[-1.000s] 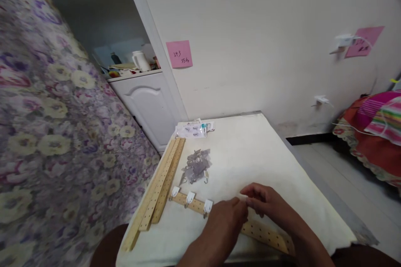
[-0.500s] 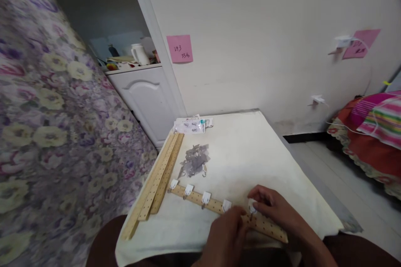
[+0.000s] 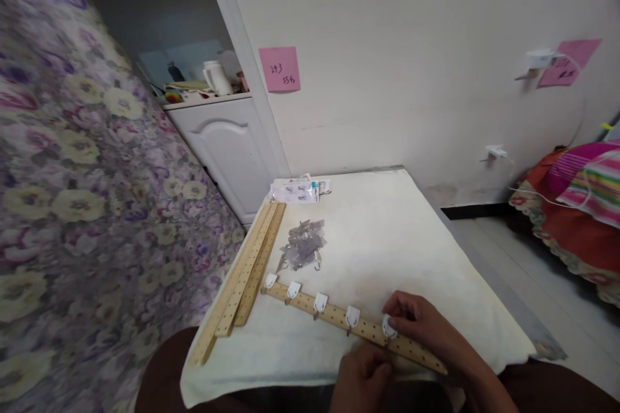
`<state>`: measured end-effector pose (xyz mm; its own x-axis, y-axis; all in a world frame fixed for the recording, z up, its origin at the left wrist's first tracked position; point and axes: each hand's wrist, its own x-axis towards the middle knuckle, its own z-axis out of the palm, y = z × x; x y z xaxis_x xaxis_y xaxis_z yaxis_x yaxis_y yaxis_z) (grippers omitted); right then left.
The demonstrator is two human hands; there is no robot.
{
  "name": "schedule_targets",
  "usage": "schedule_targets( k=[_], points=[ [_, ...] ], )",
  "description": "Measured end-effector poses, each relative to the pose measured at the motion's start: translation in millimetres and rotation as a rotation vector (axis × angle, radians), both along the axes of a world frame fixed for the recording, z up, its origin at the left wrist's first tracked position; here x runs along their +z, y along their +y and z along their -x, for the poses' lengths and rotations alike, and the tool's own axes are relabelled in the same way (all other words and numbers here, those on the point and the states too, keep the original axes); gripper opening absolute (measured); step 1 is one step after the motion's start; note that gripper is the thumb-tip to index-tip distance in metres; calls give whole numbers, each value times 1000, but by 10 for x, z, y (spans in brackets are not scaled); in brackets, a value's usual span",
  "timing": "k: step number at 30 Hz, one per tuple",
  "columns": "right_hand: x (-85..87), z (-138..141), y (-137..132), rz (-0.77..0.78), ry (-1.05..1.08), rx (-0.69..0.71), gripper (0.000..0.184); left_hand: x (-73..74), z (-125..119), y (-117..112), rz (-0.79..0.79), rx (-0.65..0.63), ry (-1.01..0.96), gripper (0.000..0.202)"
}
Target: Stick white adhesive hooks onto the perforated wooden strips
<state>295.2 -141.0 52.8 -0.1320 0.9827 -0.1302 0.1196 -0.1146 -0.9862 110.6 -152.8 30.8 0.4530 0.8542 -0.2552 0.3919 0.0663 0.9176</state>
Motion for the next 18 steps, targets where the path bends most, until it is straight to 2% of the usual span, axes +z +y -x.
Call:
schedule_targets(
  k=[4, 6, 11, 18],
  points=[
    [-23, 1, 6, 8, -33, -4, 4, -93, -86, 7, 299, 86, -191, 10],
    [-34, -7, 12, 11, -58, -1, 5, -93, -130, -3, 368, 102, -216, 14],
    [-44, -21, 25, 11, -99, 2, 6, -43, -179, -16, 422, 84, -208, 25],
    [7, -25, -11, 43, -115, -9, 5, -71, -147, 0, 453, 42, -235, 34]
  ],
)
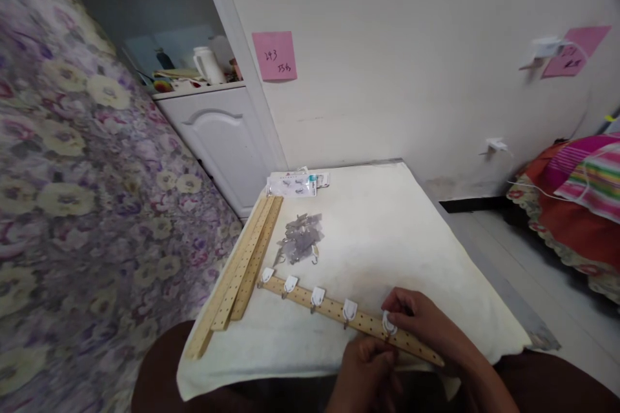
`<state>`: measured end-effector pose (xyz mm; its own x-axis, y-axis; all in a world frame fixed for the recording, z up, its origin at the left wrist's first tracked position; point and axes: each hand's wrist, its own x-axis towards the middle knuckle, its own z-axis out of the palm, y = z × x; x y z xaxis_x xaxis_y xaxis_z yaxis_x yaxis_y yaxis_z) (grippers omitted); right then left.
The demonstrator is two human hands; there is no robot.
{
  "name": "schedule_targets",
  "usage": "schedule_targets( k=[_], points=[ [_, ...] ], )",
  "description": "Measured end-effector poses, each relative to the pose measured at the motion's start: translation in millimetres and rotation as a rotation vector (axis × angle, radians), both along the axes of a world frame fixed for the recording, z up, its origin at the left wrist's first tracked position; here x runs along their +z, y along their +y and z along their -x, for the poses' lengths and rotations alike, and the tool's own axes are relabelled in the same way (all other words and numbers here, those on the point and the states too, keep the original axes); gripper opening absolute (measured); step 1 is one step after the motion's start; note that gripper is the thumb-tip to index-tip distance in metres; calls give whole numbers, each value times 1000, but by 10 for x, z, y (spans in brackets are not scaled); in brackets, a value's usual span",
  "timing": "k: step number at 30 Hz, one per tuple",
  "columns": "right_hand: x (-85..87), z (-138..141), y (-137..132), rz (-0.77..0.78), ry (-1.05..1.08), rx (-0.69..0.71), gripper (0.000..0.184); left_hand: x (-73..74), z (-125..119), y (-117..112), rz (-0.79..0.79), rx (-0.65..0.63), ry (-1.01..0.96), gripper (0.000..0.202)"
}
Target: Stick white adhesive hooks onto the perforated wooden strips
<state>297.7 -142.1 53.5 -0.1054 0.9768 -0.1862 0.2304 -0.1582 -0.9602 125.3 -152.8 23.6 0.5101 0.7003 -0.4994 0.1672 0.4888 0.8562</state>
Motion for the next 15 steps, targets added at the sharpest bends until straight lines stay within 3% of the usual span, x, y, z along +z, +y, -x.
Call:
schedule_targets(
  k=[15],
  points=[
    [0, 1, 17, 7, -35, 2, 4, 25, -20, 16, 4, -3, -35, 44]
  ],
)
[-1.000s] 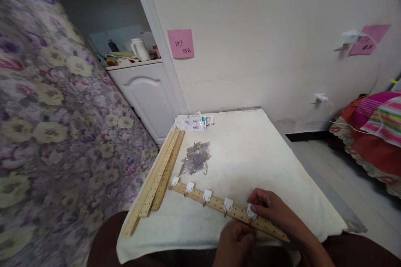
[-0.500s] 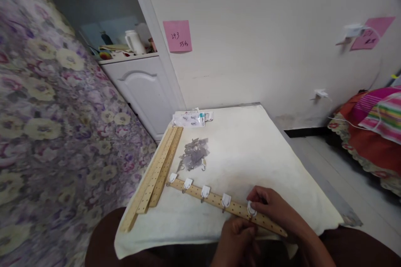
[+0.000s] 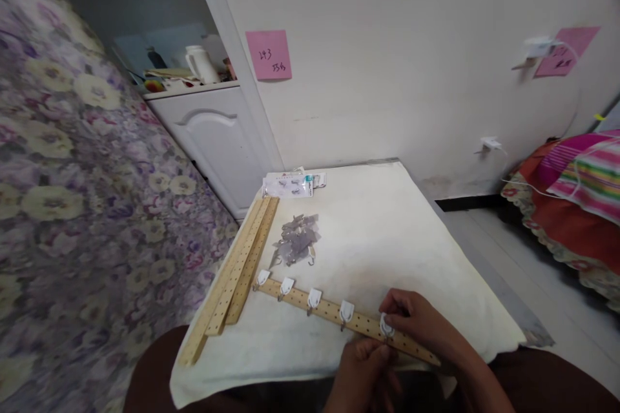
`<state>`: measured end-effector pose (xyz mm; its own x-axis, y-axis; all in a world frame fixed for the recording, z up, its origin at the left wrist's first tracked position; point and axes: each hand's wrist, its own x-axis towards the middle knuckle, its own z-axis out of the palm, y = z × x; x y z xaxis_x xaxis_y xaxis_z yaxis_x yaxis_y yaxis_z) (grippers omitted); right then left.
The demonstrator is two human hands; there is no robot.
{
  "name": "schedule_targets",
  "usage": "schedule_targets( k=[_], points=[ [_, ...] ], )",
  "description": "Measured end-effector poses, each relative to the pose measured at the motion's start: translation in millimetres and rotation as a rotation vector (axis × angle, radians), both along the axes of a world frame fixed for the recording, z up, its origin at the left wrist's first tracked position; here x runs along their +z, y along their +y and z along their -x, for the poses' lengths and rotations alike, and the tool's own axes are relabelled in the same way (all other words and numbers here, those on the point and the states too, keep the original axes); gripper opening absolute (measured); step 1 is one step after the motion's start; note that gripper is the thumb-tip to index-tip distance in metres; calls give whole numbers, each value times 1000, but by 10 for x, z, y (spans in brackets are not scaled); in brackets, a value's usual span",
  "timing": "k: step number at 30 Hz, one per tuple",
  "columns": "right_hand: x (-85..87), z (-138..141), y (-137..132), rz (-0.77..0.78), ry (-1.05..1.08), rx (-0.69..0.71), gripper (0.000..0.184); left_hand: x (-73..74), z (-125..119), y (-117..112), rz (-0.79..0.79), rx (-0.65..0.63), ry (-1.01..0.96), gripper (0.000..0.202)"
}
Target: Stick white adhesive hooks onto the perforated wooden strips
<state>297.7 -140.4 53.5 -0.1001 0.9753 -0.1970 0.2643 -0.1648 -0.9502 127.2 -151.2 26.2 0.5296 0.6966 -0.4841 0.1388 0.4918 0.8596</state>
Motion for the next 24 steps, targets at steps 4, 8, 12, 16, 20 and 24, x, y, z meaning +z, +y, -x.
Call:
schedule_targets(
  k=[4, 8, 12, 16, 20, 24],
  points=[
    [-30, -16, 3, -13, -11, 1, 5, -7, -18, 2, 15, 0, 9, 38],
    [-45, -10, 8, -12, -8, -1, 5, -33, -17, -2, 24, 15, -19, 41],
    [-27, 7, 8, -8, -2, -7, 5, -74, -3, -5, 1, 8, -32, 50],
    [-2, 12, 3, 5, 6, -9, 5, -90, -1, 2, -8, 2, -8, 54],
    [24, 7, -2, -2, 5, -13, 4, -79, -6, 3, -6, 9, 11, 59],
    [36, 4, -5, 1, 12, 0, 4, -85, -6, 1, -8, 13, 19, 63]
  ],
)
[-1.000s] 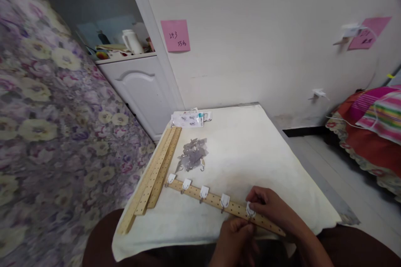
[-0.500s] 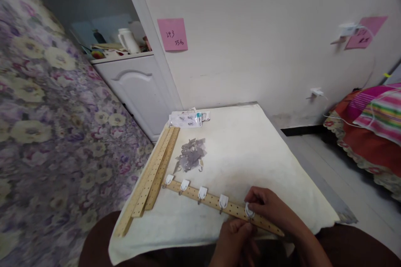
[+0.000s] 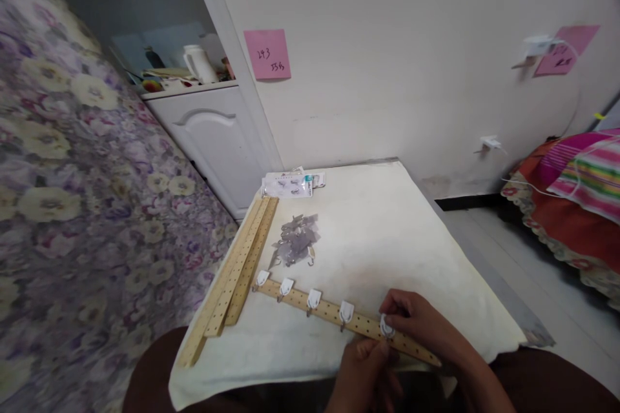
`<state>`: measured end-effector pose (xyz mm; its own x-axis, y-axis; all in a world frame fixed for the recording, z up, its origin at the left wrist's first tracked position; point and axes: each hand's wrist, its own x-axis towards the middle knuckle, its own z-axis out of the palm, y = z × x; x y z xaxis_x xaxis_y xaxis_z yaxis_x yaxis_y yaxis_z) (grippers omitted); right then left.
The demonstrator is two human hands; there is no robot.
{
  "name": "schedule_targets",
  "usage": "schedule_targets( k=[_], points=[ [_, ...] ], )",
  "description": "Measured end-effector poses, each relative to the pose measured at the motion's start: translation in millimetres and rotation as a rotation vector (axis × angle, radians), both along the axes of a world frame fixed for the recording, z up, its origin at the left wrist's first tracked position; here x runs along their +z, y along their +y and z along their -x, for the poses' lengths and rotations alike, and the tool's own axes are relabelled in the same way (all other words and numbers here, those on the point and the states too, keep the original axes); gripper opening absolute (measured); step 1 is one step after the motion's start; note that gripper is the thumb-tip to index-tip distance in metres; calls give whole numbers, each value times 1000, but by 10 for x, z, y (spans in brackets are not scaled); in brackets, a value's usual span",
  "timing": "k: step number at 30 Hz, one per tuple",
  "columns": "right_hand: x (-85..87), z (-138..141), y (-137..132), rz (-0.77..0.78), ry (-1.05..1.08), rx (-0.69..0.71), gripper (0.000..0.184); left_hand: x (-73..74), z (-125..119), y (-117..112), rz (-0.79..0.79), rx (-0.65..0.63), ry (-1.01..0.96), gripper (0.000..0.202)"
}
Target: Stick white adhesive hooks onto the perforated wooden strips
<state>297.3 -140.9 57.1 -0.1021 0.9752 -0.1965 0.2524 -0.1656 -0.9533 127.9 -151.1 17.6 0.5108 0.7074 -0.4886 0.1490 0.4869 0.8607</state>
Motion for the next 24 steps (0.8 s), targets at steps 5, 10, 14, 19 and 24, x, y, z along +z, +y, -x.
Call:
schedule_targets(
  k=[5, 10, 14, 19, 24],
  points=[
    [-10, -2, 14, -1, -16, 1, 5, -25, -1, 1, -4, -2, -4, 63],
    [-38, -5, 23, -4, -13, 1, 5, -39, -7, -1, -9, -2, -10, 62],
    [-45, 2, 4, 9, 14, -2, 4, -15, -10, 5, -8, -10, 8, 67],
    [-40, 4, 4, 1, 12, -8, 6, -1, -14, 13, -12, -5, 11, 71],
    [-33, -8, 10, -15, 14, 3, 5, 0, -19, 1, -11, -7, 11, 68]
  ],
)
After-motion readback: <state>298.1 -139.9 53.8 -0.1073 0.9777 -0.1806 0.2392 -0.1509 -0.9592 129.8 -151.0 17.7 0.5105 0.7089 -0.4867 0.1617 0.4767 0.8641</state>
